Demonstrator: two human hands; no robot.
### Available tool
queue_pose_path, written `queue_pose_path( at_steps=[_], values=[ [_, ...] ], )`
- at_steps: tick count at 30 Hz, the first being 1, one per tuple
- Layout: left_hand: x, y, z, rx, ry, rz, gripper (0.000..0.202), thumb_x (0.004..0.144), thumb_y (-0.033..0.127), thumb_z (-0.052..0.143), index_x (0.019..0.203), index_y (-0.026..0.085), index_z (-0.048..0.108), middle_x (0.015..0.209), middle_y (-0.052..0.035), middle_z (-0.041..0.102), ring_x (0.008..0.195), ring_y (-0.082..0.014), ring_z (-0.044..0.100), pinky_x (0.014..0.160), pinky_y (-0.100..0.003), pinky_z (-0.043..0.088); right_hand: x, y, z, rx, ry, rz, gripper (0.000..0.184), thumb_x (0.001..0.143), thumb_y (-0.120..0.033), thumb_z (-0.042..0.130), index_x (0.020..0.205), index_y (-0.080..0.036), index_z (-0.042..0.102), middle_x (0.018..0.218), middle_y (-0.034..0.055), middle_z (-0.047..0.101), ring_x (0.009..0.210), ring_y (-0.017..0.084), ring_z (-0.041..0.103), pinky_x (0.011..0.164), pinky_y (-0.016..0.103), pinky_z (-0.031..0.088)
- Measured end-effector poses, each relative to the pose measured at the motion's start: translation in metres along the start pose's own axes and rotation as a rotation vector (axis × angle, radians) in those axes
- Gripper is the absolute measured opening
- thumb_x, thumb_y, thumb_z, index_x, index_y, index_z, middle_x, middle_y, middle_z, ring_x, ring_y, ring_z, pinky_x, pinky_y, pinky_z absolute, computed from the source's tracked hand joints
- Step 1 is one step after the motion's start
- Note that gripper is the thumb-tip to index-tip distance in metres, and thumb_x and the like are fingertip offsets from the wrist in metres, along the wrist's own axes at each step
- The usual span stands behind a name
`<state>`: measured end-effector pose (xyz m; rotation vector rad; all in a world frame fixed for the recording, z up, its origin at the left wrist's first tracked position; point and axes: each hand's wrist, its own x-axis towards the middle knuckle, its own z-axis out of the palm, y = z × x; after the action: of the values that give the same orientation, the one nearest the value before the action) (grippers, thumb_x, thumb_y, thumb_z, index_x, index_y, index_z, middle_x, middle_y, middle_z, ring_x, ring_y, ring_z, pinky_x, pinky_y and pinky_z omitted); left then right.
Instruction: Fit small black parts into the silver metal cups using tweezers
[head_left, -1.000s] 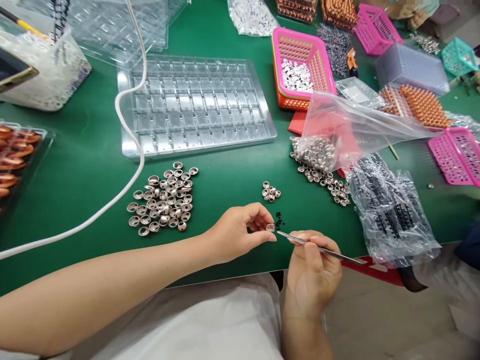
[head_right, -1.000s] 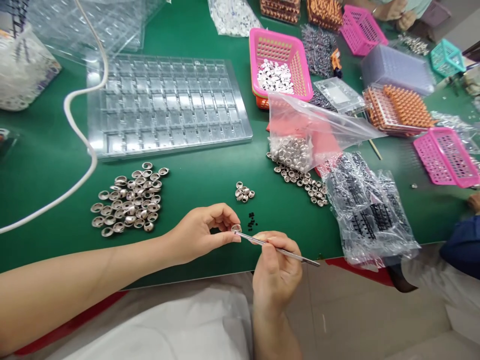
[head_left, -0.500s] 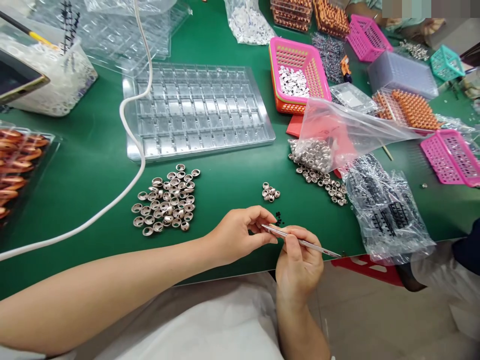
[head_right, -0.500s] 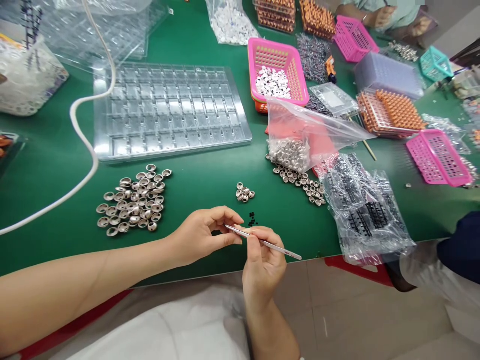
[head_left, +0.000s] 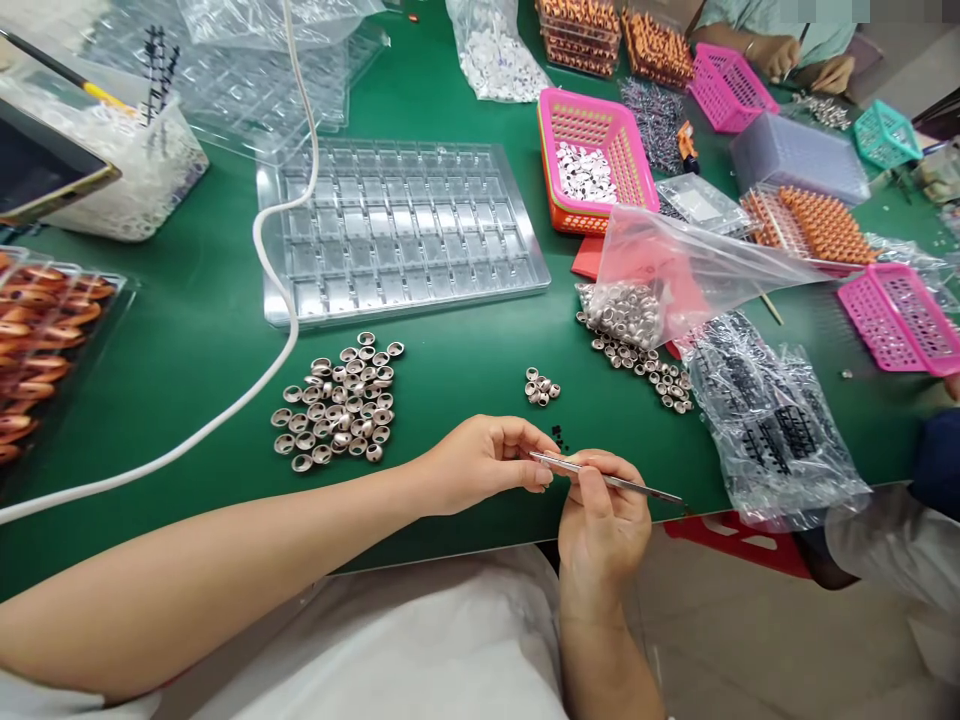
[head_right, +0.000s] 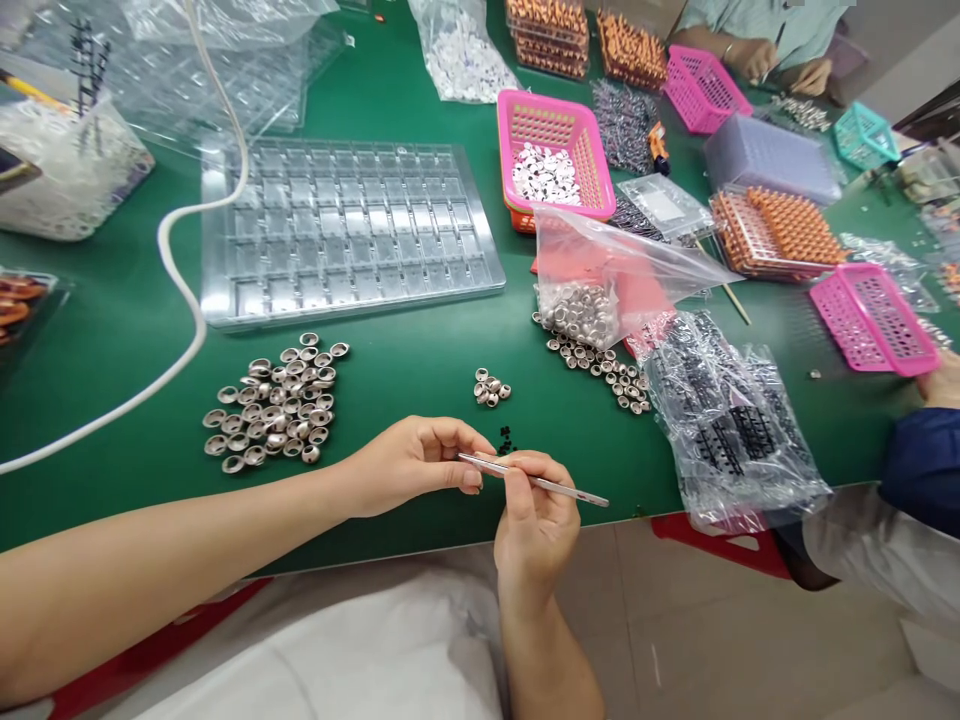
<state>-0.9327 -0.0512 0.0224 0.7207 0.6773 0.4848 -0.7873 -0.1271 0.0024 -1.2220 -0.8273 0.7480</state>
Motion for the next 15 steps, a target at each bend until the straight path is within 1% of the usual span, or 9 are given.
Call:
queue_pose_path(
  at_steps=[3,5,8,11,13,15],
  values=[
    [0.001,-0.001,-0.002,0.034,-0.023,-0.007,0.025,0.069,0.014,0.083,0.092,0.014,0.073,0.079,0.0002,0.075,0.071,-0.0112,0.069,0.074,-0.025,0.057,0.0,0.001,0.0,0.032,-0.014,0.022,0.002,0.089,-0.02,0.066,0.09,-0.021,0.065,0.084,0.0012,0.068,0.077,0.015,0.069,0.071,0.031,0.06],
    [0.0,-0.002,-0.002,0.08,-0.025,-0.002,0.026,0.07,0.013,0.08,0.095,0.014,0.073,0.079,0.0004,0.075,0.071,-0.0117,0.07,0.075,-0.025,0.056,-0.001,0.001,0.001,0.038,-0.019,0.025,0.002,0.089,-0.02,0.066,0.09,-0.021,0.065,0.084,0.0011,0.068,0.077,0.015,0.069,0.071,0.031,0.06],
    [-0.002,-0.002,-0.001,0.182,-0.002,0.015,0.03,0.071,0.016,0.078,0.1,0.015,0.075,0.084,-0.0023,0.077,0.076,-0.0146,0.07,0.078,-0.028,0.057,-0.001,0.002,0.002,0.026,-0.017,0.022,0.002,0.089,-0.02,0.066,0.089,-0.021,0.064,0.083,0.0012,0.067,0.076,0.015,0.069,0.07,0.031,0.061],
    [-0.003,-0.002,-0.001,0.236,0.013,0.033,0.027,0.072,0.019,0.077,0.099,0.015,0.075,0.089,-0.0046,0.077,0.081,-0.0164,0.071,0.08,-0.03,0.057,0.001,0.001,0.0,0.045,-0.029,0.03,0.002,0.089,-0.02,0.066,0.089,-0.021,0.065,0.083,0.0008,0.067,0.075,0.015,0.069,0.068,0.031,0.061],
    [-0.002,-0.002,-0.001,0.24,0.028,0.04,0.026,0.072,0.02,0.078,0.096,0.014,0.073,0.088,-0.0042,0.076,0.079,-0.0158,0.07,0.077,-0.029,0.057,0.003,-0.003,-0.002,0.051,-0.014,0.015,0.004,0.089,-0.019,0.066,0.091,-0.022,0.065,0.084,0.0003,0.067,0.076,0.015,0.069,0.069,0.033,0.061],
    [-0.002,-0.003,0.0,0.243,0.068,0.051,0.024,0.071,0.02,0.078,0.094,0.014,0.071,0.084,-0.003,0.074,0.076,-0.0147,0.069,0.075,-0.028,0.057,0.003,-0.009,-0.006,0.022,0.024,-0.025,0.007,0.089,-0.016,0.066,0.092,-0.023,0.065,0.085,0.0,0.068,0.079,0.016,0.07,0.072,0.036,0.063]
  ],
)
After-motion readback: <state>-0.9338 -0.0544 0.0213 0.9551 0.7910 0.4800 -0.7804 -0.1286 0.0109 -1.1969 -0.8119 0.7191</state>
